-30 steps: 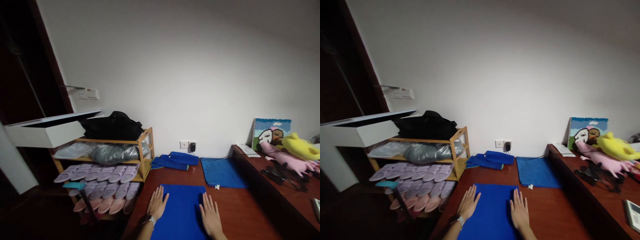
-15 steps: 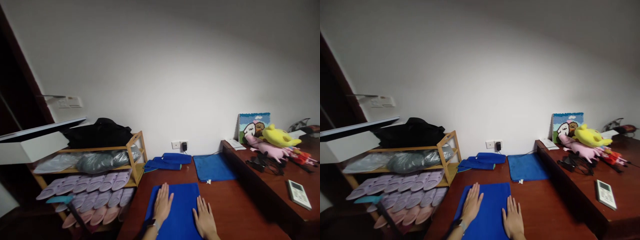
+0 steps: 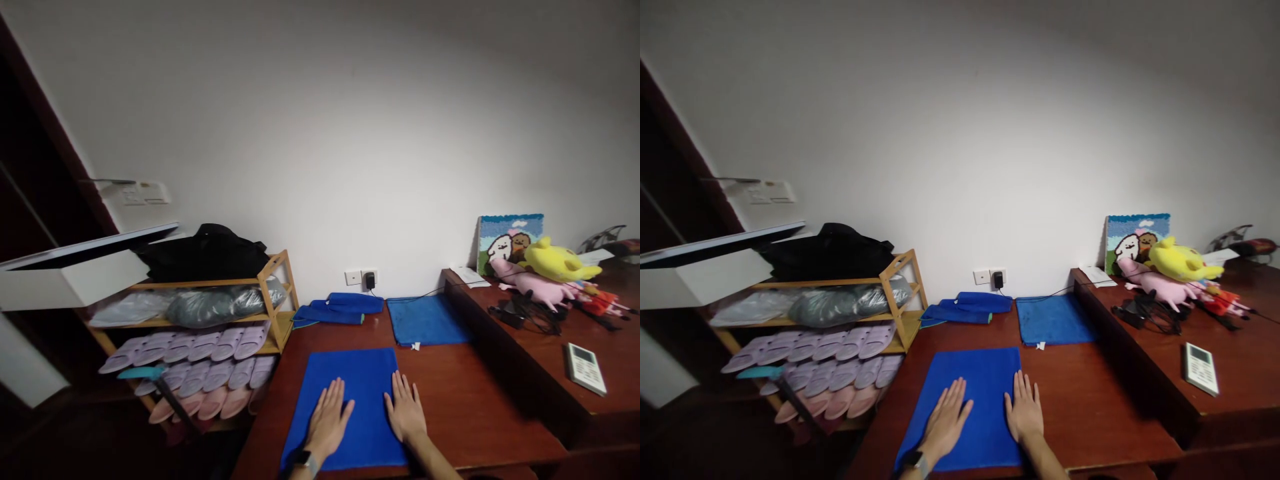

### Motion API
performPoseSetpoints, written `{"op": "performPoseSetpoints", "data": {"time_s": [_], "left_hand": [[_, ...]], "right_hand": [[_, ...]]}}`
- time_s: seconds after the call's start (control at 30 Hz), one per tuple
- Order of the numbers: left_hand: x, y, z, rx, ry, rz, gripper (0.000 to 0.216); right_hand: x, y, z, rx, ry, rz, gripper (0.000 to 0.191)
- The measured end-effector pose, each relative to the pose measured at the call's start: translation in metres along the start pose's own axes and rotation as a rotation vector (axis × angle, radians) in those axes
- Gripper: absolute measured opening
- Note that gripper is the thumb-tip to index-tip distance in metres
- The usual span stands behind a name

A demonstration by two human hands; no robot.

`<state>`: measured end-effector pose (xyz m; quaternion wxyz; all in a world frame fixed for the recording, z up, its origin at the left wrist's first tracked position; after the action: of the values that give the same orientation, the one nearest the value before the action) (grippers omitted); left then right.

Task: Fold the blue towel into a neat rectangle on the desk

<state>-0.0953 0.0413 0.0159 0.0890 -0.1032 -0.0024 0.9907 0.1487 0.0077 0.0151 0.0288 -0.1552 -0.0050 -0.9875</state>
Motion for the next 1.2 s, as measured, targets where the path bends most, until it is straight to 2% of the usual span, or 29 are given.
{"op": "performPoseSetpoints", "data": {"time_s": [0.1, 0.2, 0.3, 0.37, 0.47, 0.63, 0.7, 0.77, 0.83, 0.97, 1.03, 1.1, 1.13, 1.2], "left_hand": [[0.058, 0.01, 0.007, -0.036, -0.034, 0.128, 0.081], [0.086, 0.018, 0.009, -0.055, -0.037, 0.183, 0.083], [0.089, 0.021, 0.008, -0.079, -0.024, 0.177, 0.082], [0.085, 0.021, 0.007, -0.1, -0.021, 0.166, 0.08], [0.083, 0.02, 0.006, -0.127, -0.021, 0.166, 0.08], [0.084, 0.023, 0.015, -0.126, -0.052, 0.172, 0.08], [0.075, 0.025, 0.023, -0.152, -0.07, 0.153, 0.078], [0.051, 0.028, 0.028, -0.204, -0.066, 0.096, 0.073], [0.01, 0.031, 0.026, -0.217, -0.031, -0.023, 0.068], [-0.092, 0.04, 0.0, -0.062, 0.066, -0.359, 0.062], [-0.124, 0.043, -0.014, 0.001, 0.101, -0.405, 0.061], [-0.131, 0.043, -0.022, 0.032, 0.11, -0.38, 0.061], [-0.125, 0.044, -0.024, 0.037, 0.104, -0.367, 0.061], [-0.097, 0.045, -0.021, 0.035, 0.075, -0.343, 0.062]], "right_hand": [[0.0, -0.001, 0.0, 0.01, 0.0, -0.005, 0.074], [0.002, -0.001, 0.006, 0.038, 0.01, -0.01, 0.073], [0.004, 0.006, 0.01, 0.07, -0.01, -0.021, 0.072], [0.006, 0.017, 0.01, 0.04, -0.034, -0.016, 0.072], [0.009, 0.039, 0.002, -0.022, -0.051, 0.009, 0.073], [0.013, 0.065, -0.013, -0.042, -0.041, 0.033, 0.073], [0.015, 0.067, -0.013, -0.063, -0.043, 0.042, 0.073], [0.015, 0.067, -0.011, -0.058, -0.049, 0.04, 0.073], [0.016, 0.066, -0.009, -0.05, -0.048, 0.045, 0.073], [0.016, 0.067, -0.009, -0.004, -0.013, 0.069, 0.068], [0.016, 0.067, -0.011, 0.02, 0.01, 0.101, 0.065], [0.016, 0.067, -0.013, 0.015, 0.006, 0.117, 0.065], [0.015, 0.067, -0.014, 0.003, -0.007, 0.113, 0.065], [0.014, 0.067, -0.014, -0.021, -0.033, 0.086, 0.067]]}}
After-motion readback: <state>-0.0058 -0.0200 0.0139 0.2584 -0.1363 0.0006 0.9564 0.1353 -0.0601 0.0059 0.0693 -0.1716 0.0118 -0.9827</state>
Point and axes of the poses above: each hand's wrist, its own y-axis away from the middle knuckle, its own z-axis out of the back of the hand, x = y × z, the point moved 3 cm from there along -y, towards the middle knuckle, and after that the axes turned 12 degrees about z, right-handed, at the moved point
